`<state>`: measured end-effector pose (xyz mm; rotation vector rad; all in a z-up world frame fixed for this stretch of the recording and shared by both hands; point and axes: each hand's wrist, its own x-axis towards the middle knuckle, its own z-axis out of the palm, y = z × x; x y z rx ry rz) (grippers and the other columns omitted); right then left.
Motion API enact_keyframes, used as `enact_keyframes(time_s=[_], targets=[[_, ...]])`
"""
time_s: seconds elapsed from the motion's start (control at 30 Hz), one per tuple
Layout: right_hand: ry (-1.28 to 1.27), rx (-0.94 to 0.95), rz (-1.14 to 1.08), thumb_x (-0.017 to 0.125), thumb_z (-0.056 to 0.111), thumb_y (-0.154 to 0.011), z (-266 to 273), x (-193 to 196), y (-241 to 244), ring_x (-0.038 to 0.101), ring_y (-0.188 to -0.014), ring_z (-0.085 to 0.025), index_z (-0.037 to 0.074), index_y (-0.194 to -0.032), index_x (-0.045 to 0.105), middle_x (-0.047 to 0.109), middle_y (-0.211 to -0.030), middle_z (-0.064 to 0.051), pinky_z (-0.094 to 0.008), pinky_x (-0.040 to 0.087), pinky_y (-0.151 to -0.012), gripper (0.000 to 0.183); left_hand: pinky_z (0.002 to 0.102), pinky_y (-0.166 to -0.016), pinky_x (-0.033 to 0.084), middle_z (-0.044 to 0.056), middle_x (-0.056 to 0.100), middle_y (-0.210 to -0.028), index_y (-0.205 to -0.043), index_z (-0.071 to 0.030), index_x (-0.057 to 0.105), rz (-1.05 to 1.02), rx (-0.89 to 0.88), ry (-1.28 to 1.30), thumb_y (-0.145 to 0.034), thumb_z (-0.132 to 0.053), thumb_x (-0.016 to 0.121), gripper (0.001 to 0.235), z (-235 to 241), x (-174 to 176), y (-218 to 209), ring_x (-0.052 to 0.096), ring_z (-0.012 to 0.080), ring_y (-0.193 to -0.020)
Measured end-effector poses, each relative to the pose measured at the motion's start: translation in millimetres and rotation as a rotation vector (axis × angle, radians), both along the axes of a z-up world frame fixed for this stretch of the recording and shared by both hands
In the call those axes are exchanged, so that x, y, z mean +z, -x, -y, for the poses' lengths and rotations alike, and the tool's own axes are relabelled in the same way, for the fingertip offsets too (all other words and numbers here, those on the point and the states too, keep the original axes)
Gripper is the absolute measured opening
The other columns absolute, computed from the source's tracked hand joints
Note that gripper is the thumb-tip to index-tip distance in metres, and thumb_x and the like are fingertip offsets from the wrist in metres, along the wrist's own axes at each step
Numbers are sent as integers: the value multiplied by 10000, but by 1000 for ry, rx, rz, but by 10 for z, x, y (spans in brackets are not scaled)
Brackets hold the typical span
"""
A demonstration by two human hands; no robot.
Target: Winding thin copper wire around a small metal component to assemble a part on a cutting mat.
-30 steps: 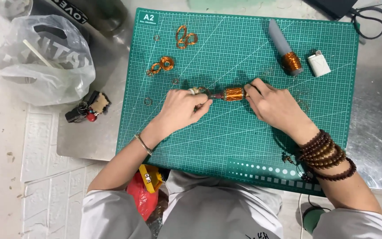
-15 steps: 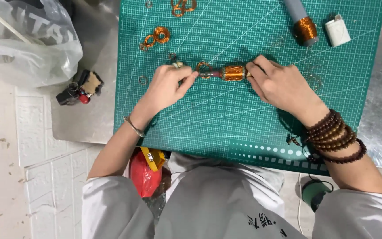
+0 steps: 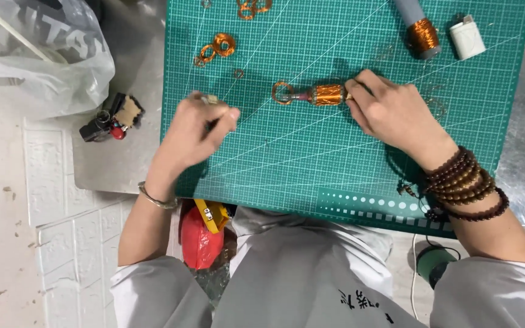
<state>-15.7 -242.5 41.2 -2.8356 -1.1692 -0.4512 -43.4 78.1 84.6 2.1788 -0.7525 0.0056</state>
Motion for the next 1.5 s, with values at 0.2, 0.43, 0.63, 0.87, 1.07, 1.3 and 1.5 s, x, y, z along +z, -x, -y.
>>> enact_keyframes(time_s=[0.2, 0.43, 0.63, 0.87, 1.07, 1.3, 1.5], targets=[[48, -6, 32, 581, 250, -962, 10, 33, 17, 603, -608, -86, 144, -910, 662, 547, -872, 55, -201, 512, -521, 143, 342, -688, 324, -1, 413, -401, -537, -140, 502, 125, 211, -279, -970, -167, 518, 435, -291, -32, 63, 457, 230, -420], [86, 97, 16, 542, 209, -1006, 53, 1, -33, 604, -610, -101, 39, -1090, 617, 550, -1015, -35, -199, 428, -352, 204, 386, -823, 306, -10, 527, -569, -716, -127, 626, 376, 316, -619, -1036, -184, 552, 334, -363, 297, 134, 414, 143, -515], [57, 90, 17, 556, 193, -998, 50, 8, -30, 624, -673, -121, 31, -1088, 616, 548, -988, -37, -214, 427, -344, 194, 402, -811, 284, 32, 479, -613, -661, -70, 495, 465, 374, -634, -1077, -124, 564, 425, -350, 487, 167, 370, 198, -572], [155, 25, -20, 500, 451, -974, 41, 265, -18, 666, -766, -143, 55, -1341, 514, 542, -1128, -65, -203, 462, -336, 541, 395, -779, 328, 56, 594, -663, -755, -60, 641, 498, 198, -377, -1017, -154, 518, 304, 21, 784, 304, 471, 169, -580], [-607, 510, -697, 494, 182, -963, -224, 693, 4, 625, -779, -245, 2, -1324, 447, 523, -1327, -215, -376, 535, -761, 406, 364, -698, 361, 43, 533, -826, -863, -105, 514, 816, -54, -460, -1060, -338, 614, 321, 515, 1012, 75, 535, 240, -767], [-874, 580, -808, 504, 59, -924, -292, 942, -30, 554, -785, -253, -97, -1000, 542, 555, -933, -196, -310, 490, -681, 178, 338, -684, 368, 54, 527, -893, -929, -140, 564, 963, -116, -451, -1076, -282, 603, 209, 747, 961, -186, 513, 203, -776], [-1125, 439, -1073, 398, 191, -980, -245, 800, 68, 568, -668, -179, -55, -884, 537, 588, -807, -148, -239, 482, -611, 299, 302, -660, 417, 25, 629, -915, -771, -139, 538, 963, -101, -488, -1123, -417, 659, 465, 677, 977, -313, 580, 174, -820]])
